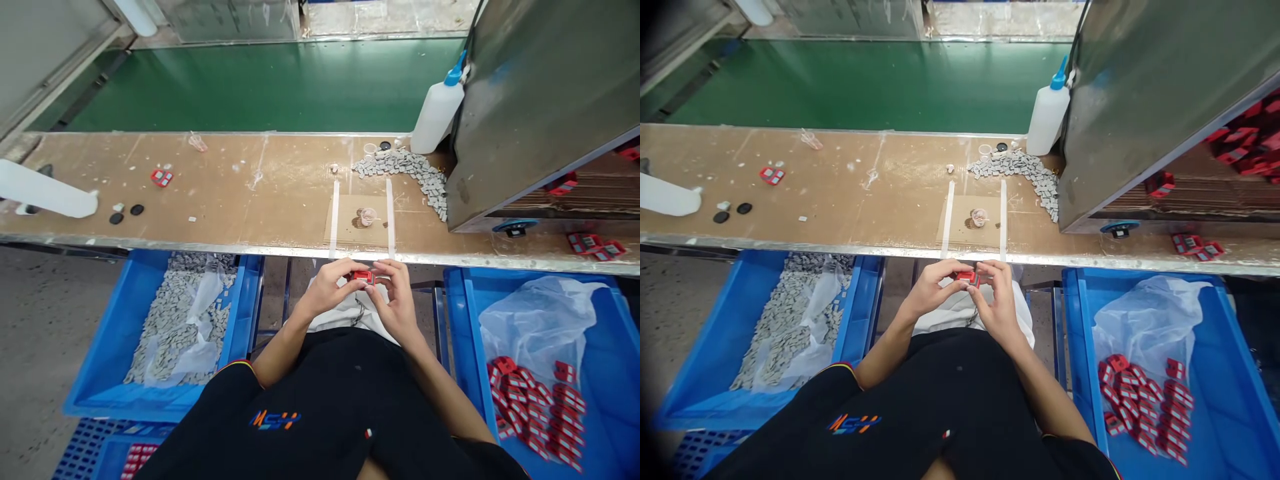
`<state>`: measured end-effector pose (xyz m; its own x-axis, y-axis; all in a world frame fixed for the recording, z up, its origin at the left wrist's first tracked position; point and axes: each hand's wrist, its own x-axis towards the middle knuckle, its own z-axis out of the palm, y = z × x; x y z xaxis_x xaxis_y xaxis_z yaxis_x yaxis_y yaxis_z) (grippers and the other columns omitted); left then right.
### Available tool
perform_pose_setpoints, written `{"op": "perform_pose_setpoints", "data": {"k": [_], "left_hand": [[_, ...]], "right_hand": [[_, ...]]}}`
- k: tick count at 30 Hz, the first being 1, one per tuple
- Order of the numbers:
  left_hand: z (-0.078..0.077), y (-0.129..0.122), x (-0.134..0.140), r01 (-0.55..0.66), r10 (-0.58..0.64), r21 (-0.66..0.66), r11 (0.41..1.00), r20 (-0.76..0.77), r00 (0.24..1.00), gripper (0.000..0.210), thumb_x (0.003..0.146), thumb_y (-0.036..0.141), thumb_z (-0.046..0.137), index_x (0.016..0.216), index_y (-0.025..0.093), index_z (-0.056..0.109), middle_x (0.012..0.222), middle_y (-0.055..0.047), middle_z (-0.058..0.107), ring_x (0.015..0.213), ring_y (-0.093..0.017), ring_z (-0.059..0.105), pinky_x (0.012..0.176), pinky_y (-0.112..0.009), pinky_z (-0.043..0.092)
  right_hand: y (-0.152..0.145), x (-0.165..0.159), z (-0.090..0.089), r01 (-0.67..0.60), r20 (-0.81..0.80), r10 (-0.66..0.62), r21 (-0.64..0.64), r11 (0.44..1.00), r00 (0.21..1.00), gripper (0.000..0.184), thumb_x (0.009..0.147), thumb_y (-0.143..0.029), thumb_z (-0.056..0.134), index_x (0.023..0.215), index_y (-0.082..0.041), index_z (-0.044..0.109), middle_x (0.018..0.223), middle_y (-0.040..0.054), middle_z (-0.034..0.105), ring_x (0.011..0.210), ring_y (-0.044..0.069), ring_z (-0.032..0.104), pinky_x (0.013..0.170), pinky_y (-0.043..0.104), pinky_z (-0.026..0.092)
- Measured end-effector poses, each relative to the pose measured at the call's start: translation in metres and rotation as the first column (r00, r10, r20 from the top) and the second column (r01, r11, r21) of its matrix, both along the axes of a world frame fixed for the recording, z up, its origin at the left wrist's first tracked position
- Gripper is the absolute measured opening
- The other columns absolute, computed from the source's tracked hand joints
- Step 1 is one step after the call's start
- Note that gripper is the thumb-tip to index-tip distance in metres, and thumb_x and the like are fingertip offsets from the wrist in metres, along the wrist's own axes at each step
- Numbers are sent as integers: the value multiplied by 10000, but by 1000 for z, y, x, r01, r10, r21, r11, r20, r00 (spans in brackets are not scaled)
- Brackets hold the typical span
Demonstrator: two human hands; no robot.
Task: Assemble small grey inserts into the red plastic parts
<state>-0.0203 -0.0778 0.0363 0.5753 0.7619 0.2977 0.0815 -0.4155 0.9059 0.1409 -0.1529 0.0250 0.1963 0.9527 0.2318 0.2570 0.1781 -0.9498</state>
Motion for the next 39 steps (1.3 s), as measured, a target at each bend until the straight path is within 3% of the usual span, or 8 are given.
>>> {"op": "perform_pose_setpoints", "data": {"k": [7,12,19,25,30,32,35,39], "left_hand": [[1,0,3,-32,37,-49,998,94,995,603,754,535,800,1193,140,679,1039,-109,747,892,-190,714,801,-286,594],[6,2,10,-83,81,65,994,36,996,391,880,390,736,1179,143,684,998,-97,719,902,-181,684,804,-296,574],[9,15,18,58,-38,200,978,-102,994,307,941,354,664,1167,147,674,882,-51,644,786,-158,632,746,-299,559],[10,24,39,178,-145,232,956,-155,977,270,957,304,637,1165,136,667,891,-67,643,799,-172,637,745,-299,566],[11,38,61,313,-296,100,944,-157,942,463,915,371,698,1326,183,600,1085,-116,705,852,-181,686,795,-304,593],[5,51,62,298,-290,37,954,-154,945,385,935,339,674,1285,186,632,998,-93,726,802,-167,691,734,-269,595],[-5,69,56,235,-231,-8,972,-204,951,252,939,317,649,1141,180,712,932,-83,766,738,-160,711,697,-252,601],[-14,77,48,135,-149,-71,988,-272,951,250,923,357,634,1038,170,753,887,-95,795,774,-213,760,711,-287,628]], "right_hand": [[8,15,18,-108,-77,109,20,994,991,142,946,-301,634,1081,-265,655,1098,72,658,1056,208,660,878,356,589],[15,13,10,-56,-191,60,26,998,980,134,940,-318,638,1063,-266,657,1078,65,647,1057,197,654,892,349,570],[20,35,13,-76,40,76,0,997,996,91,909,-247,628,823,-225,608,954,56,642,905,199,638,813,363,516],[17,48,11,-45,-24,45,2,999,999,150,911,-278,638,780,-222,590,873,34,619,810,176,612,741,329,503],[-15,96,14,139,77,-138,-14,990,987,121,961,-283,593,863,-228,640,945,51,665,878,183,651,774,326,519],[-26,141,10,370,186,-366,15,929,912,147,962,-303,587,850,-226,644,941,57,670,876,187,653,774,330,522],[-30,227,2,671,351,-661,112,733,663,178,919,-359,607,813,-220,636,859,62,657,822,206,630,745,358,526],[-4,323,-10,819,473,-762,132,558,443,161,836,-347,588,742,-217,585,838,103,618,829,258,590,750,447,540]]}}
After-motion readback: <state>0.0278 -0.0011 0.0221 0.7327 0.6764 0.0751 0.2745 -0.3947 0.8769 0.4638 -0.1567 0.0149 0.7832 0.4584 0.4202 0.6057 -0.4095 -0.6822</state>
